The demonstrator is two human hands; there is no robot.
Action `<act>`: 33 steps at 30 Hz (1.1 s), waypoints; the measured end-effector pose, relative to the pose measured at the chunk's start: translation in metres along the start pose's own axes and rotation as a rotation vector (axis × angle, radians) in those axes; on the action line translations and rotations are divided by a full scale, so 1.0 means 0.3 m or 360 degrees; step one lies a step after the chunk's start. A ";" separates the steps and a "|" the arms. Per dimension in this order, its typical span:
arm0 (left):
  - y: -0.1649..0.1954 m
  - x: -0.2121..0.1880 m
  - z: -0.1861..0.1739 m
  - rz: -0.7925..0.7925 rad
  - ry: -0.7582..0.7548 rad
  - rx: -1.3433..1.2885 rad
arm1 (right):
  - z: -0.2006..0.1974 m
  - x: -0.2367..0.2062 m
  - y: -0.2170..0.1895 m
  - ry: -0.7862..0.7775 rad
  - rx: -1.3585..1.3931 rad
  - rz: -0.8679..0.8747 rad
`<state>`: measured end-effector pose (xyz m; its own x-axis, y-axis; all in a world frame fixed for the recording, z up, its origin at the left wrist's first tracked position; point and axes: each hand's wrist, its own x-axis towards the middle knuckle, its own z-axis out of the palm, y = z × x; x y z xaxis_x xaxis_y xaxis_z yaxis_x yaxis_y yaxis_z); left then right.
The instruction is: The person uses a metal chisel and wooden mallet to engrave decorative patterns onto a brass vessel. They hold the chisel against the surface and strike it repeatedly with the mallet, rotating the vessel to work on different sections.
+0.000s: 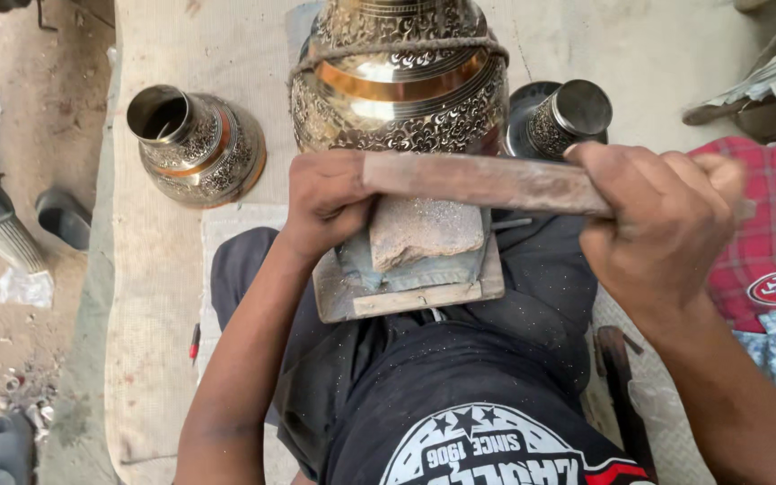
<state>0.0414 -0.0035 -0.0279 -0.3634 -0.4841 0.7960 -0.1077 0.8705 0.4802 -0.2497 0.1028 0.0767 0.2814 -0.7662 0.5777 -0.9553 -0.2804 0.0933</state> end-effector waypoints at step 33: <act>0.050 0.036 0.074 0.0014 0.0117 0.0196 | 0.023 -0.031 0.046 0.0309 0.0993 0.0476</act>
<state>0.0154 0.0065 -0.0202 -0.2965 -0.4777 0.8270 -0.2193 0.8768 0.4279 -0.2649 0.1020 0.0670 -0.0607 -0.7617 0.6451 -0.7431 -0.3970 -0.5387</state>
